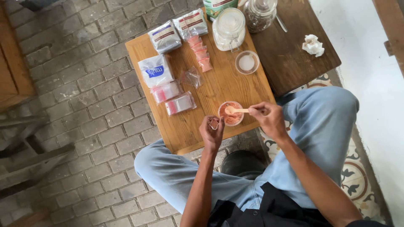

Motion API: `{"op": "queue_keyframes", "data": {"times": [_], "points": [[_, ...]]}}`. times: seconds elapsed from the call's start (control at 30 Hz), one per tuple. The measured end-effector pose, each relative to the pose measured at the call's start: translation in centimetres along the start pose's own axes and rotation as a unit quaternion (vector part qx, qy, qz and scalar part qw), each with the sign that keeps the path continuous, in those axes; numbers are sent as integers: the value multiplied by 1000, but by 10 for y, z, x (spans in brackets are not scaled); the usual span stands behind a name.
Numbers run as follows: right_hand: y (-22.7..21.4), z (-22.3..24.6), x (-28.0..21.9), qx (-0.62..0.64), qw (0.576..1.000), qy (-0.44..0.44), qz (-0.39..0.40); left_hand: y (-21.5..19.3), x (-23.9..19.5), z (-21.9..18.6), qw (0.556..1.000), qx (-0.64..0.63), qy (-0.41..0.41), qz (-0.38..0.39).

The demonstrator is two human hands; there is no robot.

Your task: The person scoops a pink powder from a small container using a wooden spatula and transfers it into small plastic bags. They then fold the top of the bags to seal them and place the filled bags on the table.

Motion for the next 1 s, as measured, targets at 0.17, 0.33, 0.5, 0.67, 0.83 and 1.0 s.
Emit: {"op": "queue_keyframes", "data": {"times": [0.17, 0.33, 0.5, 0.67, 0.83, 1.0], "points": [[-3, 32, -15, 14, 999, -13, 32, -3, -3, -9, 999, 15, 33, 7], [3, 48, -21, 4, 996, -49, 73, -5, -2, -18, 998, -1, 57, 21], [14, 60, -24, -39, 990, -89, 101, -1, -9, -16, 998, -12, 54, 33], [19, 64, -26, -70, 983, -124, 118, -1, -6, -21, 998, -38, 0, 45], [21, 65, -27, -85, 975, -165, 122, -2, -3, -22, 996, -62, -16, 56], [25, 70, -40, -152, 927, -320, 121, -7, 0, -27, 997, -56, 3, 47]]}}
Point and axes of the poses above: each hand's wrist, its own x-axis towards the middle knuckle, its own y-axis out of the palm, z = x × y, the point moved 6 cm from there along x, towards the middle knuckle, and after that the axes turned 13 degrees about x, right-handed, at the moved point
